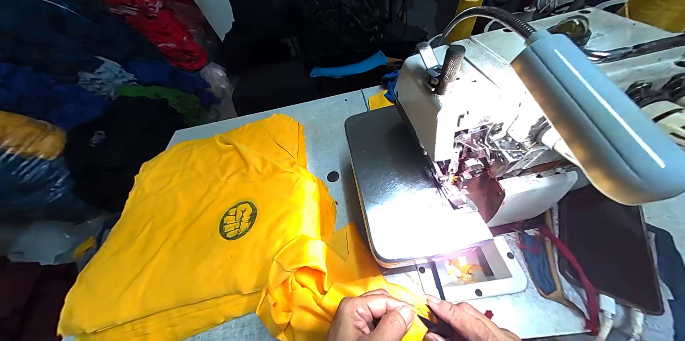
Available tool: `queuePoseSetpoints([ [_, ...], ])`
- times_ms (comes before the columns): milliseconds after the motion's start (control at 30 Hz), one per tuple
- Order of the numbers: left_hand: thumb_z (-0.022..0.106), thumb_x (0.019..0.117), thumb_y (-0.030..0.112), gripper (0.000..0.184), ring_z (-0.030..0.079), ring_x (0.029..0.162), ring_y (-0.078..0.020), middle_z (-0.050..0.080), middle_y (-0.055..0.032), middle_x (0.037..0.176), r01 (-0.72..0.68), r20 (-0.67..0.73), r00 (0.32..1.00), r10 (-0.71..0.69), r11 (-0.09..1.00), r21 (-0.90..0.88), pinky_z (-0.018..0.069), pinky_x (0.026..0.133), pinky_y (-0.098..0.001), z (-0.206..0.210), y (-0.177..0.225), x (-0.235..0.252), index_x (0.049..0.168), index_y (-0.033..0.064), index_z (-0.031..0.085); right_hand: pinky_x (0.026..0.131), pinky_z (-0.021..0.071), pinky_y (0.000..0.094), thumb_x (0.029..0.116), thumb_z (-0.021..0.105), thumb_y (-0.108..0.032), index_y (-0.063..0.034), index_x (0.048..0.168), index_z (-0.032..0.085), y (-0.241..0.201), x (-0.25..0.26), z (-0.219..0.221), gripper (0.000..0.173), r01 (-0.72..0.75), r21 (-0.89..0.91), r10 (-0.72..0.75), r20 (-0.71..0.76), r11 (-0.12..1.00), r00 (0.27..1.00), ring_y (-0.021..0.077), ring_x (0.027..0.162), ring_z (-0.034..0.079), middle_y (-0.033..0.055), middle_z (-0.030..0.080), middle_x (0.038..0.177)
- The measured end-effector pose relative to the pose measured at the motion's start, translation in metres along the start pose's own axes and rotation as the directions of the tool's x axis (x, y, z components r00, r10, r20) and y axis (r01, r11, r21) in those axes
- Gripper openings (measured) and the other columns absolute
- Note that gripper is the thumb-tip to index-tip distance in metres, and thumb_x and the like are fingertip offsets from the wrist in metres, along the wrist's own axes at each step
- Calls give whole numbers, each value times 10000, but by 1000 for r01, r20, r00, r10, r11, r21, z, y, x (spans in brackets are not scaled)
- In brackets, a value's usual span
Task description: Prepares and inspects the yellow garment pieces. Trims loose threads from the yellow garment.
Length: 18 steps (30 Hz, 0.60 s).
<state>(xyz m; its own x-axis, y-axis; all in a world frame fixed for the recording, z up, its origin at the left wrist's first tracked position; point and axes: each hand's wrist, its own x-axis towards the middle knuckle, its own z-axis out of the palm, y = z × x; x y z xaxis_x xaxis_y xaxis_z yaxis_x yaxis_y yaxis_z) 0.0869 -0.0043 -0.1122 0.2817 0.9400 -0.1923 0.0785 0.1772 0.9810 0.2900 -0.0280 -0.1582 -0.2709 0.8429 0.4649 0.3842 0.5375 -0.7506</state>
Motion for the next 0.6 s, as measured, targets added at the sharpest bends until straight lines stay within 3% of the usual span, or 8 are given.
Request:
queuePoseSetpoints([
  [200,553,968,21,236,615,757,9,680,19,821,-13,28,1000,13,1000,10,514,683,-182,0,-1,-1,840,5,750,692,556,242,1029,619,-144,44,1246,620,3,-2,4,288,11,11,-11,-18,1000,1000,192,754,652,195,656,895],
  [333,641,942,19,116,643,804,-3,700,-10,912,-48,83,995,51,998,-32,550,718,-181,-3,-2,-1,945,-27,747,777,560,220,1051,560,-90,58,1222,619,6,-4,8,234,45,38,-43,-40,998,998,184,815,672,201,662,913],
  [433,685,898,-27,66,639,796,3,691,-10,916,-64,89,994,66,998,-22,553,711,-167,-5,0,-2,929,-35,742,809,558,190,1049,557,-88,72,1206,614,1,-4,5,231,-128,231,143,-48,965,989,76,858,686,164,713,975],
  [533,690,901,-33,65,644,803,-6,687,-20,922,-93,105,990,95,995,-16,561,717,-171,-4,4,-1,940,-44,741,626,463,163,944,724,-147,64,1208,613,-6,6,-7,355,-364,425,361,93,828,928,-24,684,548,17,659,830],
  [600,709,888,-36,76,657,822,-20,698,-40,926,-159,129,979,158,987,1,570,744,-184,-3,6,1,957,-60,730,567,398,128,920,751,-144,49,1037,678,-9,13,-16,237,-416,448,381,172,791,908,-65,611,479,-31,615,730],
])
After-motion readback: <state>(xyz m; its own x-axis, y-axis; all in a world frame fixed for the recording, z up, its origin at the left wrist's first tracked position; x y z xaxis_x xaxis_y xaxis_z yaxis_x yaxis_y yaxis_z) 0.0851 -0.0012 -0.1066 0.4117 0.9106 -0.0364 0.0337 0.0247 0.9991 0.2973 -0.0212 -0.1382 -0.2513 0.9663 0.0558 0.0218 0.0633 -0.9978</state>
